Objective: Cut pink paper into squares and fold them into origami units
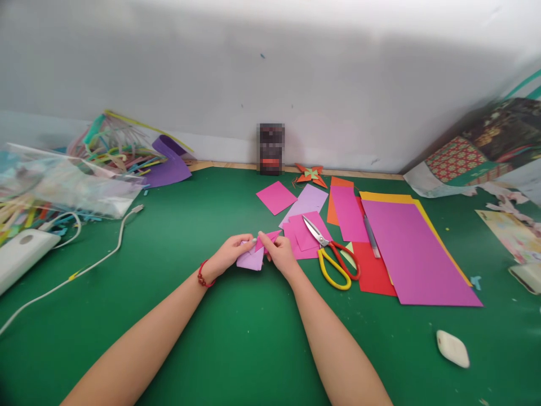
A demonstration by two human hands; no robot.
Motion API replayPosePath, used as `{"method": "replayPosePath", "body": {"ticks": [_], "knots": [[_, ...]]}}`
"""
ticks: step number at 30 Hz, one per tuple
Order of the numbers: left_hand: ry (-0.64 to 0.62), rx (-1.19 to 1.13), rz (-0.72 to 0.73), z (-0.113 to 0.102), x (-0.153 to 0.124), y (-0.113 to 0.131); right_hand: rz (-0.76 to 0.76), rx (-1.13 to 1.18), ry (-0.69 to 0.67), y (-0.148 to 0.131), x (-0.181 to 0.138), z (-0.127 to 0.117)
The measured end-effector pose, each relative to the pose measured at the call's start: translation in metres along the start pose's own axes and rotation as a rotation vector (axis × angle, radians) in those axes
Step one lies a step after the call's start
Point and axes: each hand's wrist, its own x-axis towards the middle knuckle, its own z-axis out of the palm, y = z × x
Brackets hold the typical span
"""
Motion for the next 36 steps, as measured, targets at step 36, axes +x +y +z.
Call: {"method": "replayPosePath", "body": {"ticks": [36], "knots": [[-0.006,-0.012,-0.034,0.001,0.000,-0.006,0.063,0.084,-0.284,0.018,0.004,-0.005]]}}
